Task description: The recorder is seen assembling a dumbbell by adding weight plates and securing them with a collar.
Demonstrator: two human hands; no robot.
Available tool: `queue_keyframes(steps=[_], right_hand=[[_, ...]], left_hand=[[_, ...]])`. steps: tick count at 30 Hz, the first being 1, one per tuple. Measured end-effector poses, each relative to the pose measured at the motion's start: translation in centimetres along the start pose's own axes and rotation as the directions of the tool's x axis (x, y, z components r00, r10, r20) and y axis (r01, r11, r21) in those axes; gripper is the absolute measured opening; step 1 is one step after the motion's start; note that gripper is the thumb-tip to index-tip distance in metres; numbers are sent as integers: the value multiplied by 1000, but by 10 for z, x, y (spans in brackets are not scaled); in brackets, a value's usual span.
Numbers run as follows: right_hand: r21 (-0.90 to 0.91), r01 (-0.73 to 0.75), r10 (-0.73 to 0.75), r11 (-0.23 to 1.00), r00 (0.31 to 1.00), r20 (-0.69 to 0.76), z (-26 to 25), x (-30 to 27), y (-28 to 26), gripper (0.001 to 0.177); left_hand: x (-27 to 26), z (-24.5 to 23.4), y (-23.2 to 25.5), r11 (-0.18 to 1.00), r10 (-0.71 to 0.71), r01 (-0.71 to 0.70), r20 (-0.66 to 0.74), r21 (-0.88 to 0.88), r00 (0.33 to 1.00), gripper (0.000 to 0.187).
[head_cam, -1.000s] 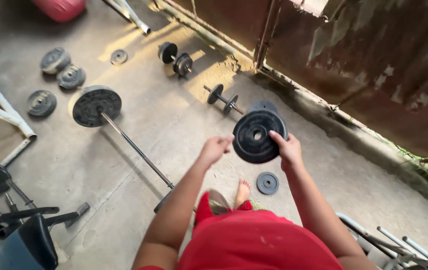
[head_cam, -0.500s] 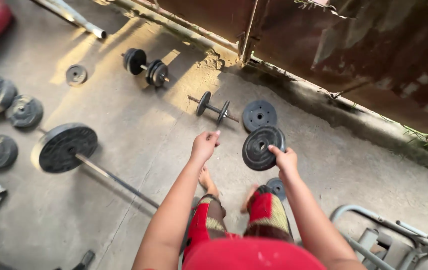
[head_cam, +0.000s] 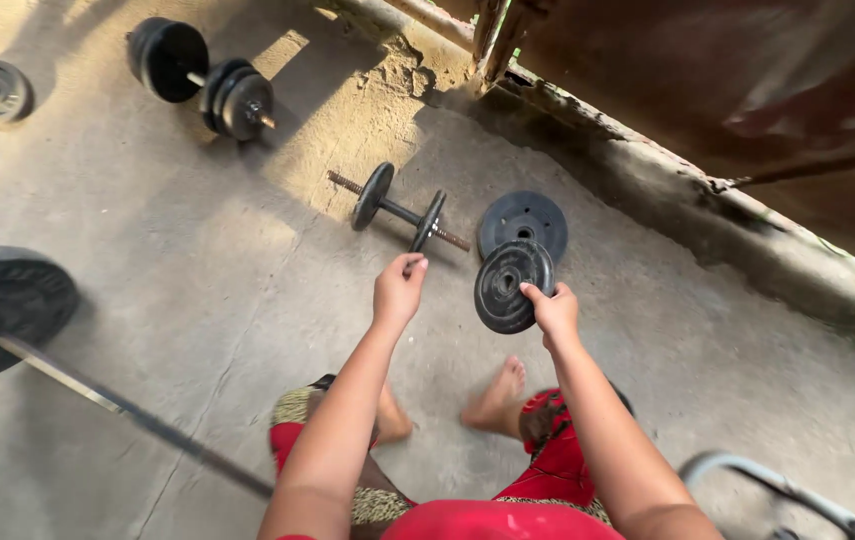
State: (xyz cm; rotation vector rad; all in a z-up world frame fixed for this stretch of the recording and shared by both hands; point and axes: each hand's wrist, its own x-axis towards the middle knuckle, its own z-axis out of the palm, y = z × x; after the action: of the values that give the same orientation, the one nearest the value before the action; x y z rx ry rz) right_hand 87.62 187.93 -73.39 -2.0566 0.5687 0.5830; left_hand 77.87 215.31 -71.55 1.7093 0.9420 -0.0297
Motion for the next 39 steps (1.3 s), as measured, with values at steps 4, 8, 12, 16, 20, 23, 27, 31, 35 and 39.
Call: queue_keyframes(steps=[4,8,12,16,20,23,27,31,35,39], right_hand=[[-135,46,-44,990,999,19,28,66,23,40],[-300,90,-79,950,996,52,58,112,44,48],[-553,214,-240,805,971,27,85,149,80,56],[-630,254,-317,734,948,13,98,135,69,55],[-600,177,-230,780,973,-11,106,136,74,57],[-534,124,-180,836,982,-55,122,146,87,58],[-492,147,-204,858,977,-65,144,169,100,60],[-482,123,-177,867,982,-67,156,161,83,57],[-527,164,-234,834,970,-69,167,171,85,56],[-506,167,-212,846,977,-33,177,177,87,54]], left_hand=[[44,38,-69,997,68,-67,-19,45,998,30],[84,71,-111,978,145,-142,-10,155,989,34],[120,97,-146,915,238,-206,-51,347,970,50],[146,118,-170,869,230,-192,-29,456,973,61],[158,132,-180,847,188,-184,41,499,981,60],[164,129,-180,858,218,-215,47,466,975,57],[174,126,-182,904,206,-211,56,371,977,54],[186,136,-193,897,239,-238,45,373,970,55],[197,143,-197,867,222,-234,78,441,972,48],[194,139,-189,848,194,-218,98,483,976,43]])
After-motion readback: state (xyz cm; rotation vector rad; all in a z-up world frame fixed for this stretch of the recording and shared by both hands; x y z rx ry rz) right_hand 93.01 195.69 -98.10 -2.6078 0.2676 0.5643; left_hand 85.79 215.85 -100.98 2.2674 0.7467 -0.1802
